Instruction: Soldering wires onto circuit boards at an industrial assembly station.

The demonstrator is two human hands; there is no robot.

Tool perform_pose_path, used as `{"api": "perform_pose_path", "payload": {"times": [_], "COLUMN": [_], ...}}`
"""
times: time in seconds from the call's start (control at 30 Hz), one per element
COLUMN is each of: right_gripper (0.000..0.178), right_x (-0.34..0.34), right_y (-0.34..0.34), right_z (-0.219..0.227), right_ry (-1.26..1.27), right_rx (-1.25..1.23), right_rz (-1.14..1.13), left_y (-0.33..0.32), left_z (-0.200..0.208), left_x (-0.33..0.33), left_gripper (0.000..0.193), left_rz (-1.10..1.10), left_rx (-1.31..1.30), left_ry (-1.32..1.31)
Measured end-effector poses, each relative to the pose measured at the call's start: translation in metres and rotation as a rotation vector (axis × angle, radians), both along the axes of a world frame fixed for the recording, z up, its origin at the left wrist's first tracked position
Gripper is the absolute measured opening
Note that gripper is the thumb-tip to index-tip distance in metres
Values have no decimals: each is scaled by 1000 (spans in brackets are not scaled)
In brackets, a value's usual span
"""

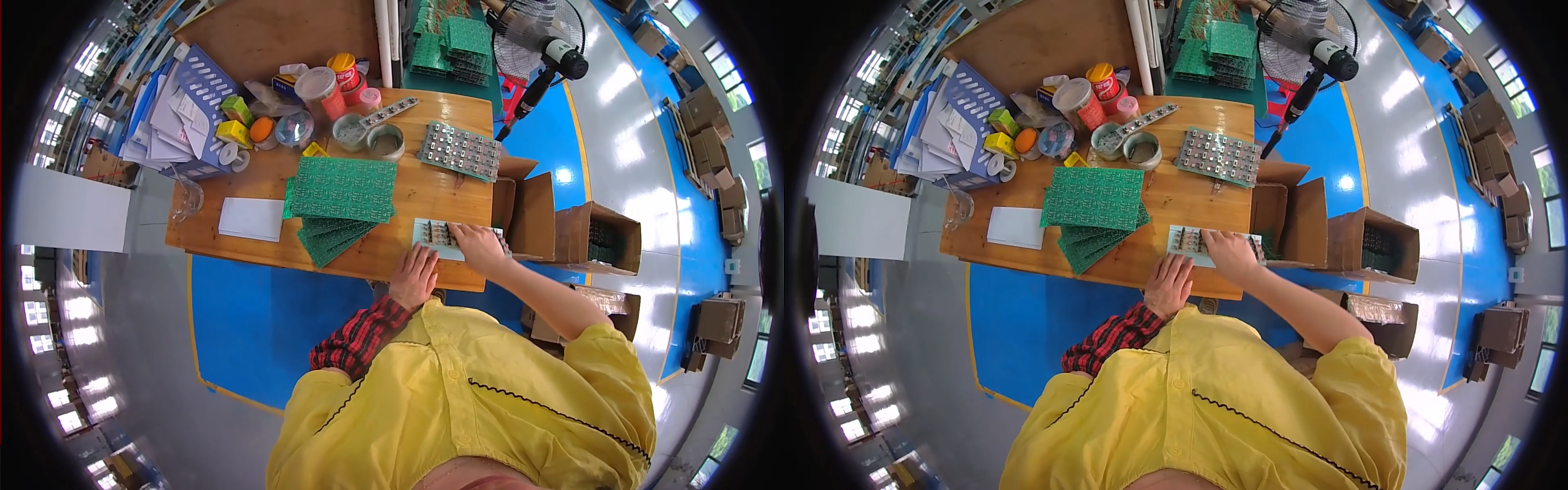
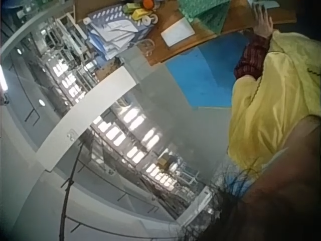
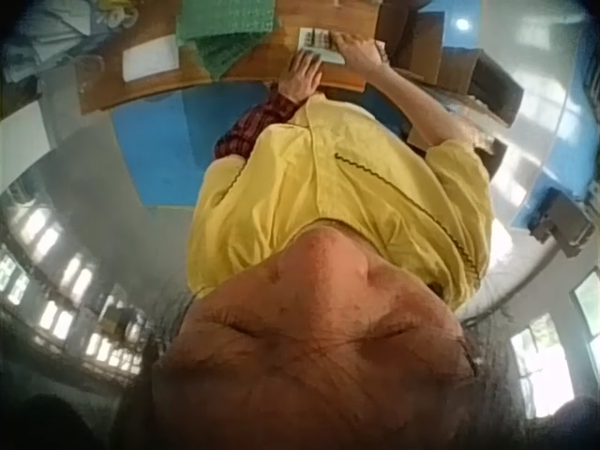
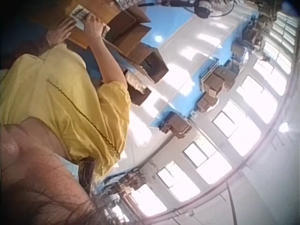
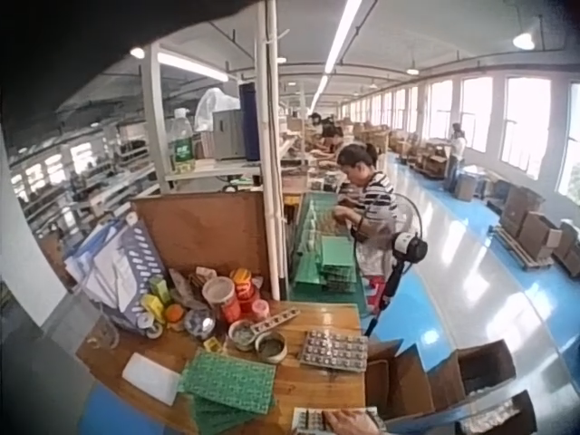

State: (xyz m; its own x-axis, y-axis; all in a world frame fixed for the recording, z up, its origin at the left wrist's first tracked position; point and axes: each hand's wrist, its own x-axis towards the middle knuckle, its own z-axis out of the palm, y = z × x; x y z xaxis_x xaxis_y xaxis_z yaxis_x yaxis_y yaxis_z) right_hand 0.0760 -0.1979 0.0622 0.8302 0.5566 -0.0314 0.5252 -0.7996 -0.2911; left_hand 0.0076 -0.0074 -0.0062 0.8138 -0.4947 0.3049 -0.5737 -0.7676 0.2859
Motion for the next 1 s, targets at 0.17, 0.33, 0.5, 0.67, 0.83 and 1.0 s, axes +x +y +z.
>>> {"api": "perform_pose_path", "payload": {"times": [0.17, 0.33, 0.5, 0.67, 0.83, 1.0], "right_gripper": [50, 50, 46, 48, 35, 32], "right_x": [30, -17, -48, 14, 73, 21], "right_y": [-2, 5, 12, -4, -59, -51], "right_z": [26, -7, -40, 31, 73, 98], "right_ry": [368, -65, -319, 418, 716, 1106], "right_rx": [-177, -140, -258, -174, 567, 1202], "right_rz": [7, -71, -95, -71, -281, -492], "left_y": [-4, -4, -6, -4, -10, -43], "left_z": [5, -4, -11, 8, 26, 119], "left_x": [2, 0, 3, 4, 20, 61], "left_gripper": [47, 45, 43, 41, 31, 23], "left_rz": [12, 11, 21, 6, 140, 248], "left_rx": [6, -1, -19, -48, -473, -1623], "left_ry": [-6, -26, -115, -30, 220, 1116]}}
